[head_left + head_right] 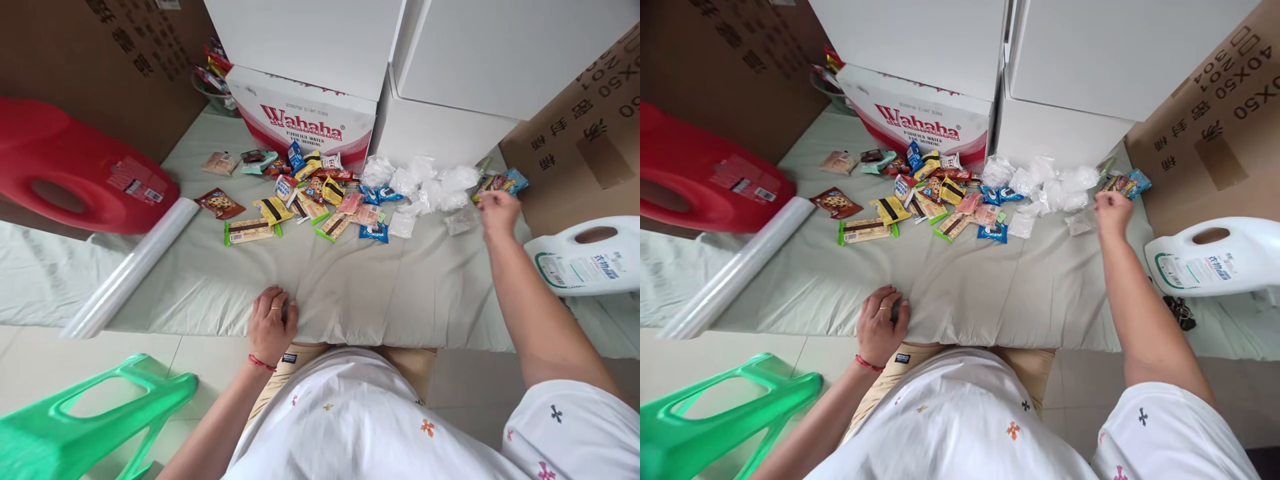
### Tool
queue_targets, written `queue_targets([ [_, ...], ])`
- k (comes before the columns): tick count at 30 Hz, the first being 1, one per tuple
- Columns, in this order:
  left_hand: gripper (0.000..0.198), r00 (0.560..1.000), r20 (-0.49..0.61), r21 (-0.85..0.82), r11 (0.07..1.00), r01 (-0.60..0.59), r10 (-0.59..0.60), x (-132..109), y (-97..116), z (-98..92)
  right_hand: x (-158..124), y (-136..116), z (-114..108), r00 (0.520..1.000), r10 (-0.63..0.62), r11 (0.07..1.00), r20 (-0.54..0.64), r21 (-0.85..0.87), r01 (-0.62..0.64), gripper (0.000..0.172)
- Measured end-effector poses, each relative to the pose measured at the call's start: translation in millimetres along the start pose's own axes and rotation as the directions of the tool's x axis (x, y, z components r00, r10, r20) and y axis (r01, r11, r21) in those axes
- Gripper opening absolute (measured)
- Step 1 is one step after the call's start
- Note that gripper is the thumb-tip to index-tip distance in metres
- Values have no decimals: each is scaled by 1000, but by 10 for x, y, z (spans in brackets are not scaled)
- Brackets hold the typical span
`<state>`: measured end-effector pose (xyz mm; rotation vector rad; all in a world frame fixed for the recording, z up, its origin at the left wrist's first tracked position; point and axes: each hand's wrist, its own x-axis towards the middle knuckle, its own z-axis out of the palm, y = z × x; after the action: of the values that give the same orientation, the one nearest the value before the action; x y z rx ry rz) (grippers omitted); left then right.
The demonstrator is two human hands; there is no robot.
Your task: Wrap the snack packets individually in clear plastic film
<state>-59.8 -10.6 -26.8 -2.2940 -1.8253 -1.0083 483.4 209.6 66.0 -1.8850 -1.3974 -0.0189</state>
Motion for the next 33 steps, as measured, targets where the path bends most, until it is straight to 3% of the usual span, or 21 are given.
queue_targets([
  [2,15,1000,-6,2,1000,-11,11,0,10,16,-232,-213,231,977,-135,991,166,3,137,24],
  [4,15,1000,-10,-1,1000,-11,11,-1,9,21,-388,-442,414,890,-281,952,359,-13,306,37],
  [6,14,1000,-8,-18,1000,0,0,-4,3,10,-443,-635,535,816,-316,913,483,-78,400,38],
  [7,13,1000,-3,-41,999,10,-10,-7,2,-4,-440,-706,567,819,-295,911,492,-115,397,32],
  [10,13,994,-10,-171,979,109,-112,-30,42,-83,-411,-828,540,908,-253,943,333,-125,309,16],
  [12,13,970,0,-279,932,232,-242,-34,133,-153,-499,-886,436,961,-225,973,163,-7,230,15],
  [13,14,950,36,-344,888,304,-311,-22,204,-185,-609,-927,371,977,-183,981,108,85,174,16],
  [15,18,885,222,-499,732,463,-409,51,390,-221,-980,-1055,243,992,-66,956,105,290,33,21],
  [17,28,783,486,-619,480,622,-387,192,616,-201,-1515,-1241,146,975,12,897,222,429,-109,26],
  [19,36,709,642,-659,264,704,-292,371,846,-116,-2105,-1449,92,926,21,870,378,448,-203,27],
  [21,40,694,685,-673,171,720,-222,534,1040,12,-2621,-1622,64,877,26,843,480,461,-277,25],
  [23,37,698,691,-674,183,716,-186,625,1176,144,-2972,-1720,38,823,-19,788,568,515,-337,27],
  [26,26,729,664,-677,279,681,-165,601,1276,266,-3166,-1726,-21,738,-93,654,668,600,-461,30],
  [28,22,736,661,-679,300,670,-147,530,1289,282,-3144,-1674,-60,731,-75,619,679,606,-499,31],
  [31,27,713,685,-678,226,699,-150,457,1244,249,-3017,-1584,-85,750,80,565,657,590,-577,33],
  [33,34,681,707,-677,98,730,-192,456,1171,215,-2917,-1534,-87,716,200,419,669,602,-679,37],
])
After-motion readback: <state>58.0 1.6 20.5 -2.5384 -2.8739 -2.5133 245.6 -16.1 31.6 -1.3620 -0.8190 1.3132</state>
